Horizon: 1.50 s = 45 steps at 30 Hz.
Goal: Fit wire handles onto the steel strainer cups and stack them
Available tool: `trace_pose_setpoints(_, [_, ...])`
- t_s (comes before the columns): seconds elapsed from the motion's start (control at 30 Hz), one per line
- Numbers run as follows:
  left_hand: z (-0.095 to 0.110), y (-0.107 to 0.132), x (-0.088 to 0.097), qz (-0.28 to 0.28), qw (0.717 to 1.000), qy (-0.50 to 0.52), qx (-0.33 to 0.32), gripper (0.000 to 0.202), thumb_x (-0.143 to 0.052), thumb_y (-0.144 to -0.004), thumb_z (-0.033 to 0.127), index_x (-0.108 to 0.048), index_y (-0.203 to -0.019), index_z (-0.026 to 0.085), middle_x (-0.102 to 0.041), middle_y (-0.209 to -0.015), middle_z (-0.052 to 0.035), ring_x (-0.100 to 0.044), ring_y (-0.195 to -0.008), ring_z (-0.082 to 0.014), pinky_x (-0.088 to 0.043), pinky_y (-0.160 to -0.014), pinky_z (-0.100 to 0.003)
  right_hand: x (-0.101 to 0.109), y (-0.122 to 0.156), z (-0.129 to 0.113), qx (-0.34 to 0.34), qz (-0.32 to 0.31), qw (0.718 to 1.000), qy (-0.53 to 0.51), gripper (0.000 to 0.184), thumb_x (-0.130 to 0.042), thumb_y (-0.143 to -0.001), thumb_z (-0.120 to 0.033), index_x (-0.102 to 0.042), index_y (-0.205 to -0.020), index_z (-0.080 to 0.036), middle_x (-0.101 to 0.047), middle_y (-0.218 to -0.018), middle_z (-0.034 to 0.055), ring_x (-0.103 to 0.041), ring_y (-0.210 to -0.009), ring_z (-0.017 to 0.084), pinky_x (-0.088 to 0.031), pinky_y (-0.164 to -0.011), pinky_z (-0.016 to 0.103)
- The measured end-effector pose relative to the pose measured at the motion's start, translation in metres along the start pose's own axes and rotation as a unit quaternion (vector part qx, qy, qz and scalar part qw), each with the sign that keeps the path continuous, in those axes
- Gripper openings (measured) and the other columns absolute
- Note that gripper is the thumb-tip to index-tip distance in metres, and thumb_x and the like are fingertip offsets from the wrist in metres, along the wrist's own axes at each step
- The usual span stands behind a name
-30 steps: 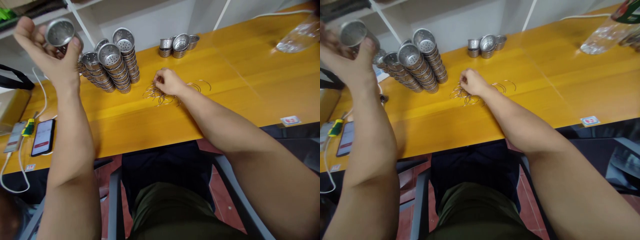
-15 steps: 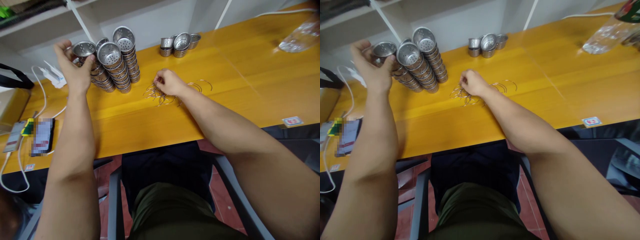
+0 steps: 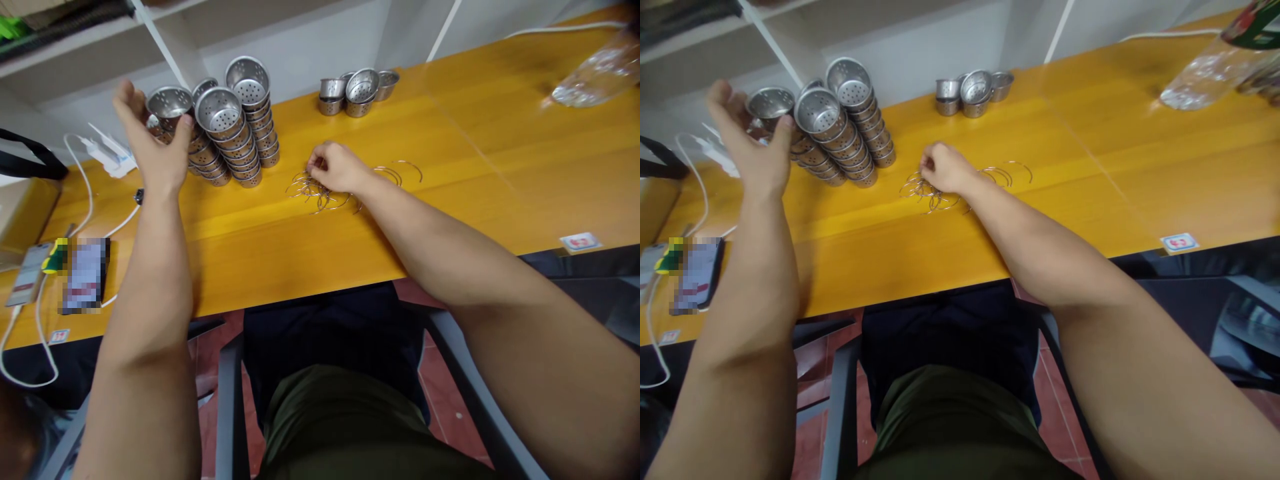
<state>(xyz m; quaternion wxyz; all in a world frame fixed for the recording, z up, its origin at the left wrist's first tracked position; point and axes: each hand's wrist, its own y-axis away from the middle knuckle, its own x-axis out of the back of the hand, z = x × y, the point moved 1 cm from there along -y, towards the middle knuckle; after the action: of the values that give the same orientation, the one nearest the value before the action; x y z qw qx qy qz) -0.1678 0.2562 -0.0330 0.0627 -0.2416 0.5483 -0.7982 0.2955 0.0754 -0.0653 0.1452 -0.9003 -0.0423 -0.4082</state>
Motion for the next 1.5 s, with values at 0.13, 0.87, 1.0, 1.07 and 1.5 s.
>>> trace_pose_setpoints(0.13, [0.118,-0.016,-0.012,0.21,0.962,-0.072,-0.156,0.108,-0.014,-0.112,0.108,-0.061,-0.174,0.033,-0.071,-0.169,0.0024,-0.066,-0.151,-0.0285,-0.06,-0.109,-0.054,0.004,0.0,0.001,-0.02,0.008,1.0,-0.004,0.007,-0.081,-0.107,-0.018,-0.075,-0.109,-0.022,-0.085,-0.114,0.0157,-0.083,-0.117,0.042,-0.069,-0.118,0.061])
trace_pose_setpoints(0.87, [0.249,0.077,-0.1,-0.198,0.969,0.144,0.042,0.023,-0.077,-0.119,0.045,-0.083,-0.111,0.024,-0.083,-0.103,-0.006,-0.075,-0.082,-0.0192,-0.058,-0.073,-0.031,0.085,-0.052,0.058,-0.216,0.108,0.953,0.185,0.03,-0.067,-0.127,-0.002,-0.077,-0.155,-0.001,-0.073,-0.16,0.0377,-0.074,-0.153,0.036,-0.054,-0.124,0.058])
trace_pose_setpoints(1.0, [0.252,0.08,-0.103,-0.204,0.965,0.156,0.047,0.01,-0.077,-0.112,0.031,-0.084,-0.11,0.024,-0.084,-0.105,-0.0061,-0.075,-0.082,-0.0184,-0.058,-0.071,-0.03,0.08,-0.054,0.066,-0.21,0.12,0.951,0.194,0.017,-0.071,-0.127,-0.011,-0.082,-0.118,-0.003,-0.076,-0.154,0.0387,-0.078,-0.145,0.031,-0.054,-0.119,0.052])
trace_pose_setpoints(1.07, [0.254,0.08,-0.104,-0.205,0.965,0.156,0.05,0.009,-0.076,-0.11,0.029,-0.084,-0.109,0.024,-0.085,-0.104,-0.0062,-0.074,-0.082,-0.0182,-0.057,-0.07,-0.03,0.078,-0.048,0.062,-0.199,0.117,0.954,0.193,0.013,-0.071,-0.125,-0.006,-0.083,-0.122,-0.001,-0.077,-0.151,0.04,-0.079,-0.143,0.033,-0.053,-0.118,0.055])
trace_pose_setpoints(1.5, [0.252,0.083,-0.106,-0.229,0.959,0.158,0.05,0.01,-0.077,-0.112,0.031,-0.083,-0.114,0.024,-0.083,-0.106,-0.0064,-0.077,-0.087,-0.0191,-0.062,-0.076,-0.03,0.071,-0.005,0.015,-0.126,0.096,0.982,-0.107,0.024,-0.072,-0.124,-0.008,-0.067,-0.103,-0.018,-0.076,-0.077,-0.0002,-0.06,-0.056,0.009,-0.048,-0.071,0.029])
